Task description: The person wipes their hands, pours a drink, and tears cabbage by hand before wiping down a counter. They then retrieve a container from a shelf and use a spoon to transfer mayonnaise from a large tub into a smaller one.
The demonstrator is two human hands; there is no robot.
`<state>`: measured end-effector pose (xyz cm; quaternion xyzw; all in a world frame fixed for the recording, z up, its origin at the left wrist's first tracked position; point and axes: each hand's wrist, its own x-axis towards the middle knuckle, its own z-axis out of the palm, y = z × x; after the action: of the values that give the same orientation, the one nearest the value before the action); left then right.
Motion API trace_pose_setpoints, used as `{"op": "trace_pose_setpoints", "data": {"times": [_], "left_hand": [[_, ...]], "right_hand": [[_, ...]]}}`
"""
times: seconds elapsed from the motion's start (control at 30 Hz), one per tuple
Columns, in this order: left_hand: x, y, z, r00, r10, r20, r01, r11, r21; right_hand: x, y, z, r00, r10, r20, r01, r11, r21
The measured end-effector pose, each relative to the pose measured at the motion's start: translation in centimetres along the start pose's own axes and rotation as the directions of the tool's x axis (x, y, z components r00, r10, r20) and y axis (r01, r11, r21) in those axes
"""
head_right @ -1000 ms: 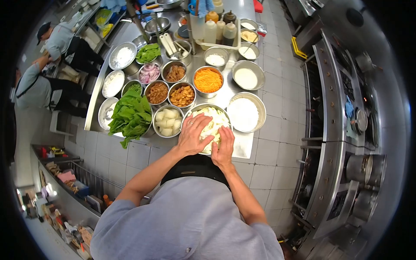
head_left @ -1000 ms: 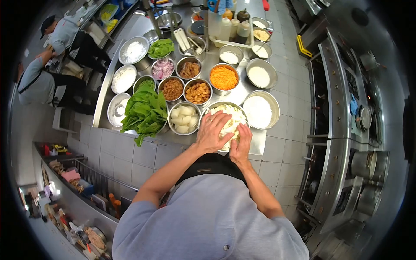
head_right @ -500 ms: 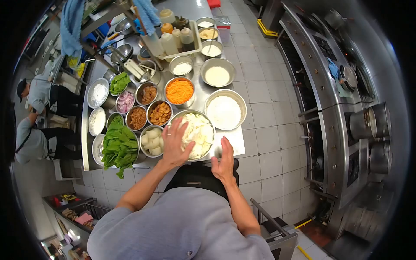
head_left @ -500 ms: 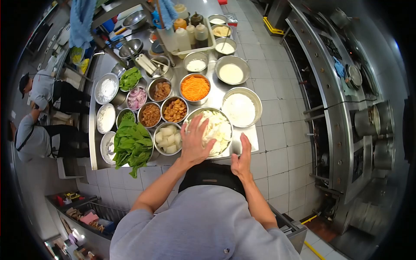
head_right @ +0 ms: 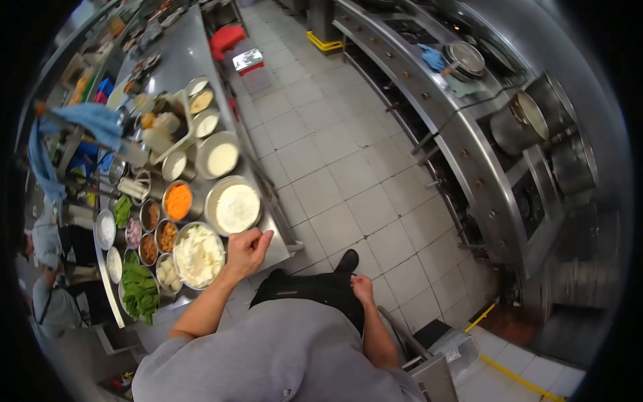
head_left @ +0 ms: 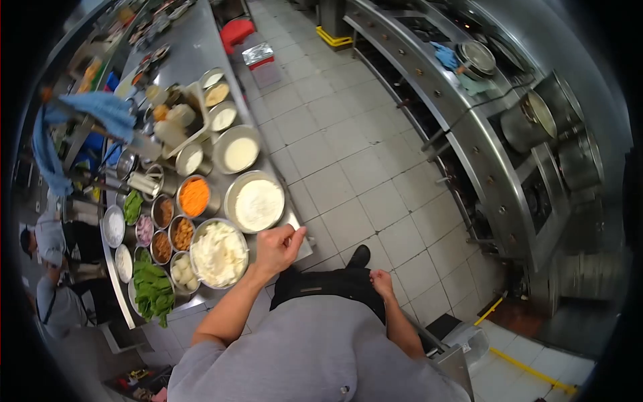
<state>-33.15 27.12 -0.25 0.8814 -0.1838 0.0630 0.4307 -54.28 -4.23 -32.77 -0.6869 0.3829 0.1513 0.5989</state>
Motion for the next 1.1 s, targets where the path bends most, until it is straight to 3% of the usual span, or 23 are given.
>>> {"op": "trace_pose_setpoints", "data": {"times": [0.07, 0.13, 0.17, 0.2, 0.27, 0.33, 0.4, 0.5, 0.6, 0.63, 0.67, 0.73, 0.83, 0.87, 0.93, 1.0, 1.1], "left_hand": [[2.2, 1.2, 1.9, 0.999, 0.028, -0.046, -0.020, 0.986, 0.168], [2.8, -0.6, 1.5, 0.984, -0.096, -0.152, 0.132, 0.960, 0.247], [2.9, -2.0, 0.4, 0.966, -0.148, -0.210, 0.197, 0.952, 0.236], [2.4, -2.9, -1.7, 0.945, -0.221, -0.242, 0.297, 0.891, 0.344], [0.8, -3.5, -6.0, 0.887, -0.354, -0.296, 0.457, 0.763, 0.456], [-1.8, -4.6, -9.1, 0.805, -0.421, -0.417, 0.591, 0.630, 0.504], [-3.9, -4.6, -10.6, 0.689, -0.518, -0.506, 0.724, 0.487, 0.488], [-6.4, -5.8, -10.5, 0.604, -0.522, -0.603, 0.795, 0.332, 0.509], [-5.8, -4.9, -9.7, 0.535, -0.491, -0.688, 0.842, 0.237, 0.485], [-5.4, -4.8, -9.6, 0.639, -0.326, -0.697, 0.767, 0.207, 0.607], [-4.4, -4.6, -9.5, 0.703, -0.185, -0.687, 0.709, 0.269, 0.653], [-0.6, -4.1, -9.6, 0.739, 0.046, -0.672, 0.621, 0.337, 0.707], [5.6, -5.4, -8.1, 0.555, -0.173, -0.814, 0.721, 0.587, 0.367], [7.9, -6.2, -7.2, 0.555, -0.179, -0.812, 0.696, 0.634, 0.336], [12.3, -7.9, -4.9, 0.574, -0.269, -0.773, 0.741, 0.573, 0.351], [17.5, -8.4, -2.1, 0.607, -0.304, -0.734, 0.701, 0.641, 0.313], [26.3, -7.6, 0.8, 0.651, -0.330, -0.683, 0.658, 0.694, 0.292]], "right_hand": [[0.8, 2.2, -5.8, 0.990, 0.124, -0.065, -0.116, 0.987, 0.114], [1.1, 3.9, -11.8, 0.962, 0.241, -0.130, -0.202, 0.945, 0.257], [1.4, 5.2, -15.0, 0.958, 0.239, -0.159, -0.181, 0.933, 0.312], [1.3, 6.6, -17.5, 0.953, 0.243, -0.180, -0.164, 0.916, 0.365], [0.3, 6.8, -21.3, 0.889, 0.326, -0.322, -0.239, 0.929, 0.282], [1.0, 10.8, -25.5, 0.899, 0.389, -0.200, -0.305, 0.885, 0.351], [3.1, 13.2, -27.5, 0.822, 0.520, -0.231, -0.471, 0.850, 0.236], [5.8, 10.4, -27.1, 0.790, 0.588, -0.172, -0.549, 0.805, 0.225], [11.7, 4.7, -25.0, 0.884, 0.459, -0.087, -0.460, 0.888, 0.017], [14.7, 3.0, -24.6, 0.911, 0.411, -0.030, -0.411, 0.911, -0.031], [17.8, 1.1, -24.0, 0.931, 0.362, 0.030, -0.360, 0.930, -0.074], [22.4, -5.4, -22.3, 0.972, 0.217, 0.085, -0.204, 0.969, -0.140], [28.4, -15.6, -20.0, 0.981, 0.132, 0.140, -0.110, 0.982, -0.157], [30.3, -18.4, -19.4, 0.983, 0.114, 0.145, -0.090, 0.983, -0.161], [32.9, -23.8, -19.0, 0.983, 0.098, 0.155, -0.068, 0.979, -0.190], [35.3, -27.8, -18.7, 0.981, 0.107, 0.163, -0.067, 0.970, -0.233], [39.2, -32.0, -18.4, 0.965, 0.214, 0.153, -0.157, 0.935, -0.318]]}}
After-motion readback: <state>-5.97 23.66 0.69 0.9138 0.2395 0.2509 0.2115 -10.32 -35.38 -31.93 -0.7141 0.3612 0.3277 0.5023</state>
